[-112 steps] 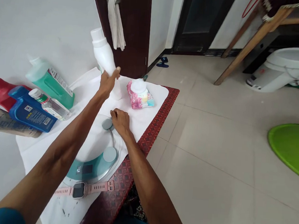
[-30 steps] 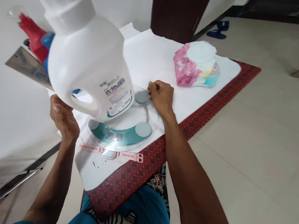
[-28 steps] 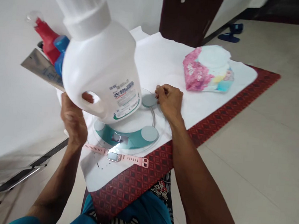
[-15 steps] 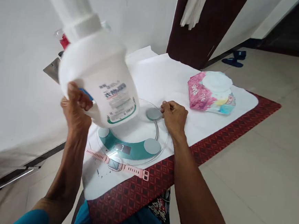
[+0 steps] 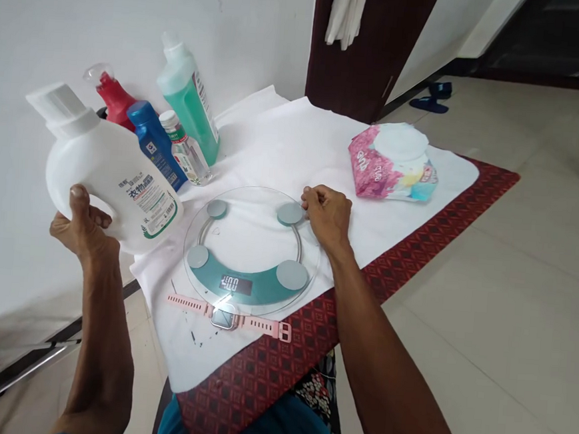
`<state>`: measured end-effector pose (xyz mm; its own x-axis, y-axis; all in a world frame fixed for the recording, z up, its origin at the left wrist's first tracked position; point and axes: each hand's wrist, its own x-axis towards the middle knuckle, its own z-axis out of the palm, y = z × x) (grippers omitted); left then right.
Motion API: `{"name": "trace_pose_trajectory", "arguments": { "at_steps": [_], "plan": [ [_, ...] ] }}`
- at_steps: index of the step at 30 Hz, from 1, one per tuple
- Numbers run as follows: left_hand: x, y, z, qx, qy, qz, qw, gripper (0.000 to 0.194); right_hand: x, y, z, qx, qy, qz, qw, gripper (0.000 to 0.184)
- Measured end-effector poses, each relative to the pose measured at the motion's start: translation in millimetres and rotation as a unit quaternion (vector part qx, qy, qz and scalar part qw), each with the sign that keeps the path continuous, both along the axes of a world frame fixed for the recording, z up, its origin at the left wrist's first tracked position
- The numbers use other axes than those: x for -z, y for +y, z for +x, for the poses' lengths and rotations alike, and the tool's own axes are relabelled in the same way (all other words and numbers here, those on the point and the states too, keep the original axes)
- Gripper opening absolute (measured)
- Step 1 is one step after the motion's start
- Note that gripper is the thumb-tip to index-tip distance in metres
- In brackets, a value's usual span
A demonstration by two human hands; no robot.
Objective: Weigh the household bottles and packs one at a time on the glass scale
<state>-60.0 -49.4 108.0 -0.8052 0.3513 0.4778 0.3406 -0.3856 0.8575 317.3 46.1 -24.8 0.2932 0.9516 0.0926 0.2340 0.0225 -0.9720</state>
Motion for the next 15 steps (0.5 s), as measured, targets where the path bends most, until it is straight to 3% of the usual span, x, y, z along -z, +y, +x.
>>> {"name": "trace_pose_trajectory", "arguments": {
  "at_steps": [6, 11, 15],
  "plan": [
    [23.5, 17, -2, -0.014, -0.004, 0.000, 1.000, 0.055, -1.7, 1, -1, 0.002, 0.018, 0.008, 1.000, 0.043],
    [30.4, 47, 10, -0.053, 0.010, 0.017, 0.998, 0.055, -9.9, 0, 0, -0.020, 0.023, 0.000, 1.000, 0.033],
    [29.6, 61, 16, -0.089, 0.061, -0.024, 0.994, 0.065, -14.8, -2, 2, -0.028, 0.005, -0.007, 1.000, 0.030]
  ]
}}
